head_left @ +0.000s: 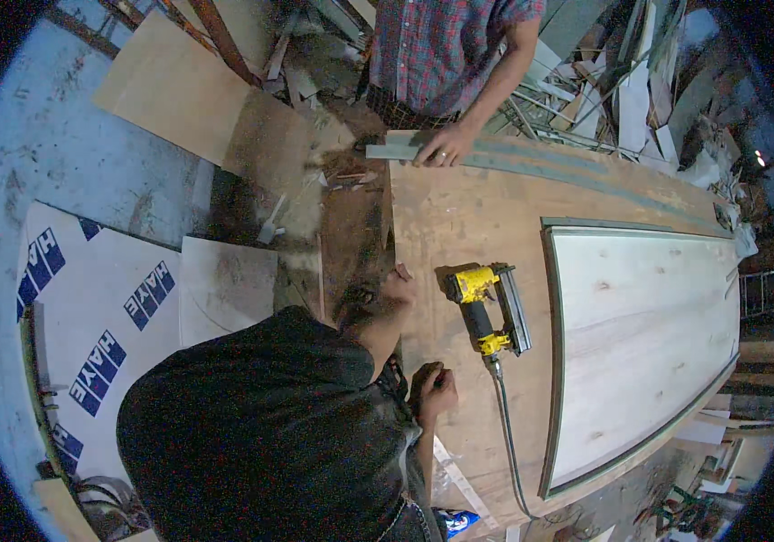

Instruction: The person applies adhesive from a blue and white bottle onto a narrow wooden strip, then positions the strip along the edge of a large wooden panel. Using a pneumatic nail gun, the person secures the strip to the panel by firing nails at intervals along its length.

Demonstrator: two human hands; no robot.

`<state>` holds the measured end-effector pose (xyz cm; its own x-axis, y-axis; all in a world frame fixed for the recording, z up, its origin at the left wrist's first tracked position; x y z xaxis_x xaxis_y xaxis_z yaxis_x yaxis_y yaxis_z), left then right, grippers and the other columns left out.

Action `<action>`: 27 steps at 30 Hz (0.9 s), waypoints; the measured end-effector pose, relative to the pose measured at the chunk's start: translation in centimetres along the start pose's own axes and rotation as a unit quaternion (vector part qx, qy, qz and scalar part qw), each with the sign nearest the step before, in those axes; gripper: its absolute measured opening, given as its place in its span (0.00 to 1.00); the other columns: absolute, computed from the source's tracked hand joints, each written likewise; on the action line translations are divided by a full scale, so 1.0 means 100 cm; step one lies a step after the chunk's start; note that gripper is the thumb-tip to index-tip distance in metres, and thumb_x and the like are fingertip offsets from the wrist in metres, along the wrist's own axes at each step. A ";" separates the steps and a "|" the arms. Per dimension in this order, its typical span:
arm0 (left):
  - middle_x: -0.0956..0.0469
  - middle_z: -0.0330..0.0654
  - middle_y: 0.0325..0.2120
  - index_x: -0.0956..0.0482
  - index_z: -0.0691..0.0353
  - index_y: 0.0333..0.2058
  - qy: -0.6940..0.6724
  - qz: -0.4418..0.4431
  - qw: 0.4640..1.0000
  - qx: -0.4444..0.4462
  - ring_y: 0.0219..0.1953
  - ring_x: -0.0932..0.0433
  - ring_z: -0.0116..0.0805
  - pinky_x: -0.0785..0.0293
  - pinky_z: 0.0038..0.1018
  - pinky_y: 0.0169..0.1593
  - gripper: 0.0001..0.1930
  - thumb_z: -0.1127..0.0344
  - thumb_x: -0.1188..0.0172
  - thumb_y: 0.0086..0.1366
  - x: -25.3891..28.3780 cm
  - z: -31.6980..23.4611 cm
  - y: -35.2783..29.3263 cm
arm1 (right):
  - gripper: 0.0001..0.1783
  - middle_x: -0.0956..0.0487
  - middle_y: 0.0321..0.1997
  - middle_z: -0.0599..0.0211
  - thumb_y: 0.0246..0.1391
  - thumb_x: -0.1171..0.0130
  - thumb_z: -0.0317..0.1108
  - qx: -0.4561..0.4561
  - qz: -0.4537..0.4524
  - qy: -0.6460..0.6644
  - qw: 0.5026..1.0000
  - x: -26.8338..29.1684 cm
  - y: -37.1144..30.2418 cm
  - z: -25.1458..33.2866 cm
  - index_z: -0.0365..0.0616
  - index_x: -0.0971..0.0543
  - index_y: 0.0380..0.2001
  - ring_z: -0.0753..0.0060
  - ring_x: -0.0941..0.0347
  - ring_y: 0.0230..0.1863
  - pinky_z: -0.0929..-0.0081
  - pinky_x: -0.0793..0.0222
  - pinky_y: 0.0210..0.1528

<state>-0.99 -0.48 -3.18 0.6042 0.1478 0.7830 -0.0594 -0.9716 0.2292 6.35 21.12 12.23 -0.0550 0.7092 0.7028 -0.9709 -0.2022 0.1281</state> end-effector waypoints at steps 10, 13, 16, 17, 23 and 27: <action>0.33 0.40 0.06 0.25 0.57 0.18 0.180 -0.091 0.979 -0.006 0.09 0.34 0.41 0.36 0.33 0.15 0.19 0.54 0.54 0.62 -0.032 0.065 0.019 | 0.15 0.28 0.16 0.56 0.53 0.48 0.40 0.054 0.025 -0.002 0.998 -0.008 -0.001 -0.006 0.44 0.29 0.17 0.54 0.31 0.16 0.65 0.37 0.20; 0.23 0.52 0.21 0.27 0.61 0.17 -0.015 0.159 0.985 -0.058 0.25 0.23 0.52 0.27 0.45 0.27 0.18 0.57 0.55 0.58 -0.020 0.012 -0.002 | 0.16 0.27 0.16 0.57 0.53 0.48 0.42 0.012 -0.007 -0.041 0.999 -0.010 -0.001 -0.025 0.44 0.29 0.17 0.54 0.31 0.17 0.64 0.36 0.20; 0.24 0.51 0.21 0.29 0.60 0.14 0.043 0.128 0.982 0.129 0.25 0.23 0.52 0.27 0.44 0.27 0.19 0.59 0.58 0.59 0.006 -0.001 0.008 | 0.17 0.27 0.17 0.56 0.53 0.49 0.43 -0.024 0.020 -0.059 0.998 -0.006 -0.001 -0.011 0.44 0.29 0.18 0.53 0.30 0.18 0.64 0.36 0.21; 0.24 0.51 0.20 0.27 0.61 0.15 -0.048 0.127 0.988 0.074 0.24 0.23 0.52 0.27 0.44 0.27 0.21 0.56 0.60 0.60 0.037 -0.025 0.008 | 0.17 0.27 0.17 0.56 0.53 0.49 0.43 -0.031 0.013 -0.061 0.998 -0.004 0.000 -0.011 0.44 0.29 0.18 0.53 0.30 0.18 0.64 0.36 0.21; 0.25 0.47 0.15 0.26 0.60 0.20 0.164 0.013 0.986 -0.023 0.16 0.26 0.47 0.34 0.39 0.18 0.21 0.51 0.59 0.62 0.005 0.008 0.004 | 0.18 0.27 0.16 0.55 0.54 0.51 0.45 0.015 0.022 -0.008 1.000 -0.002 0.003 -0.004 0.44 0.29 0.17 0.51 0.30 0.18 0.62 0.37 0.20; 0.24 0.52 0.18 0.23 0.65 0.25 0.146 0.100 0.980 -0.085 0.21 0.24 0.54 0.27 0.46 0.28 0.26 0.50 0.62 0.63 -0.008 0.011 0.001 | 0.19 0.28 0.16 0.55 0.55 0.50 0.45 0.002 0.007 0.003 1.000 -0.003 0.001 -0.003 0.44 0.29 0.17 0.51 0.31 0.17 0.61 0.38 0.18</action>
<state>-0.62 -0.86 -4.37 0.3146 0.0287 0.9488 -0.3007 -0.9450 0.1283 6.19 21.10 11.87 -0.0710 0.7104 0.7002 -0.9688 -0.2161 0.1210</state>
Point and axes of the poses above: each hand's wrist, its own y-axis towards the middle knuckle, its own x-axis out of the back of the hand, z = x × y, the point moved 1 cm from there along y, towards the middle knuckle
